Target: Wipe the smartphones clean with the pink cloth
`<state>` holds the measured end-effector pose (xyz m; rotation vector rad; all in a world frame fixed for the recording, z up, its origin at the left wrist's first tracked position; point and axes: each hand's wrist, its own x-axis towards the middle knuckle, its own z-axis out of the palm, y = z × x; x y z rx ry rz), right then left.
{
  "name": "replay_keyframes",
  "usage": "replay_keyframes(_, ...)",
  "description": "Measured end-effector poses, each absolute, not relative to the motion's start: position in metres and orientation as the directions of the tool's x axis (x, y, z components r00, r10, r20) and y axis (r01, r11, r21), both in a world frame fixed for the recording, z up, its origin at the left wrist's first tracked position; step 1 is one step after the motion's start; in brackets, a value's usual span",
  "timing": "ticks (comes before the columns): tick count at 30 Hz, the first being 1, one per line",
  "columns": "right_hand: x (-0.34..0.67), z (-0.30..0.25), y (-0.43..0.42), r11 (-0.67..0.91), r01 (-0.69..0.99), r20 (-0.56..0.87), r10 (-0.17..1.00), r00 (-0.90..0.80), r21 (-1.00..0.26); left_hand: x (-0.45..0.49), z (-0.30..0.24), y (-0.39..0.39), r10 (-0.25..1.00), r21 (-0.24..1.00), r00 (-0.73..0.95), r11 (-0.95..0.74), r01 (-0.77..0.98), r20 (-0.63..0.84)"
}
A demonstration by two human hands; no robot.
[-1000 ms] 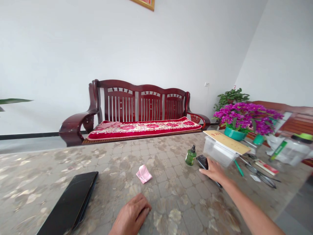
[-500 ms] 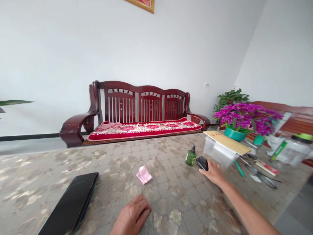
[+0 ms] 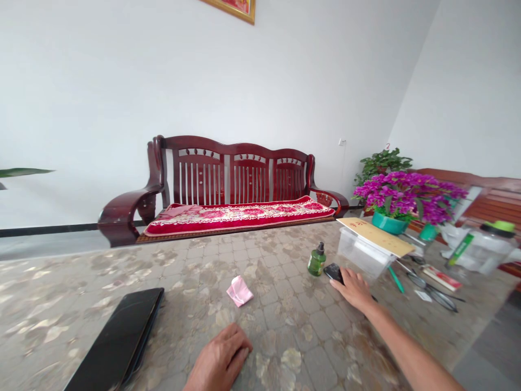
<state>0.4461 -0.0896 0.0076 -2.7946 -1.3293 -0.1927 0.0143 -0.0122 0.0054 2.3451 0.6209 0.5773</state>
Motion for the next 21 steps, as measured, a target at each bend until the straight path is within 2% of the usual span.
replay_keyframes(6,0.415,0.018,-0.084,-0.559,0.829,0.306,0.784,0.54,-0.031,0.014,0.008,-0.013,0.566,0.68,0.788,-0.678,0.277,0.242)
replay_keyframes(8,0.404,0.024,-0.077,-0.559,0.827,0.324,0.772,0.546,-0.063,0.014,0.009,-0.014,0.568,0.68,0.788,-0.676,0.283,0.237)
replay_keyframes(11,0.395,0.032,-0.065,-0.56,0.818,0.324,0.756,0.568,-0.129,0.014,0.011,-0.014,0.566,0.675,0.791,-0.679,0.288,0.232)
replay_keyframes(16,0.398,0.037,-0.047,-0.562,0.783,0.24,0.748,0.619,-0.266,0.014,0.01,-0.014,0.56,0.668,0.792,-0.689,0.281,0.243)
replay_keyframes(21,0.41,0.036,-0.02,-0.581,0.759,0.23,0.728,0.646,-0.294,0.014,0.009,-0.014,0.571,0.672,0.781,-0.684,0.284,0.252)
